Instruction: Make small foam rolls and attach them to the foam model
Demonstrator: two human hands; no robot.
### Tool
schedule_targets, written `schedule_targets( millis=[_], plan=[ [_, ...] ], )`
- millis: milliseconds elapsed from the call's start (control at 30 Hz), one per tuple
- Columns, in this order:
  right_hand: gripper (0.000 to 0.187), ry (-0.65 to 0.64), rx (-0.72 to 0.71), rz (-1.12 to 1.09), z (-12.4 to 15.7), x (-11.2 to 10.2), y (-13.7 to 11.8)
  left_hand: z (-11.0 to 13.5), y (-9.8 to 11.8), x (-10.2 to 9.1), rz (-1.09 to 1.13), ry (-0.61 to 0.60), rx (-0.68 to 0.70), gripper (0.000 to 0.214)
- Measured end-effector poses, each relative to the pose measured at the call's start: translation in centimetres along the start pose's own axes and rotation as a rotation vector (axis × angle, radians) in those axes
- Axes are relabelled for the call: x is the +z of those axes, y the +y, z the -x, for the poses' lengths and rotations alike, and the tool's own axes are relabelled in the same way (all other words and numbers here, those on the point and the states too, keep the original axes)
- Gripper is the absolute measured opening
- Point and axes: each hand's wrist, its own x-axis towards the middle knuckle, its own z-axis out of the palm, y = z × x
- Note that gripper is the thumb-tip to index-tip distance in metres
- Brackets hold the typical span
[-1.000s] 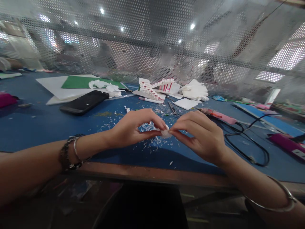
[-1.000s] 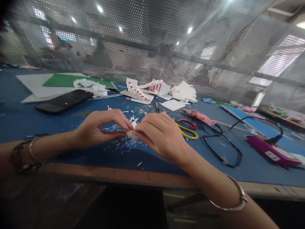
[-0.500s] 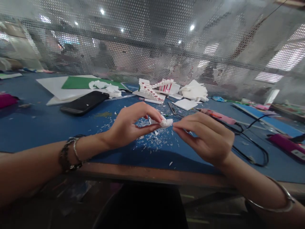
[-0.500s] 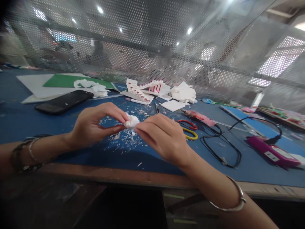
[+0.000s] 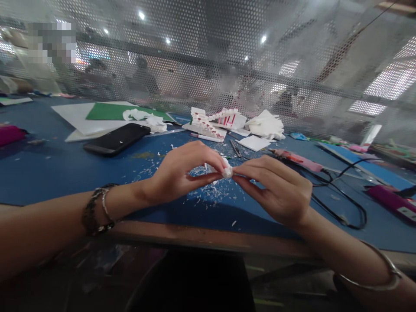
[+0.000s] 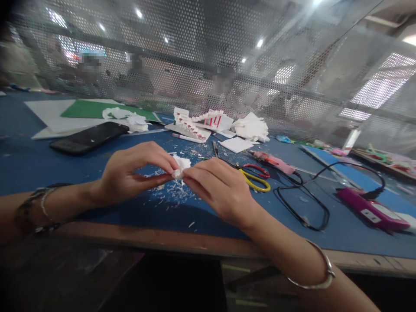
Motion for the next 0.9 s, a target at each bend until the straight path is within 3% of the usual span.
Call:
schedule_targets(
  millis=[333,900],
  plan=[
    [0.007,-0.039,-0.018,0.032,0.38,0.21,0.32,0.15,-0.33,-0.01,-0.041,-0.039,0.026,0.008],
    [0.005,-0.116,0.043,-0.095,0.32,0.67,0.36,0.52,-0.74,0.55,0.060,-0.084,-0.177,0.002]
  ],
)
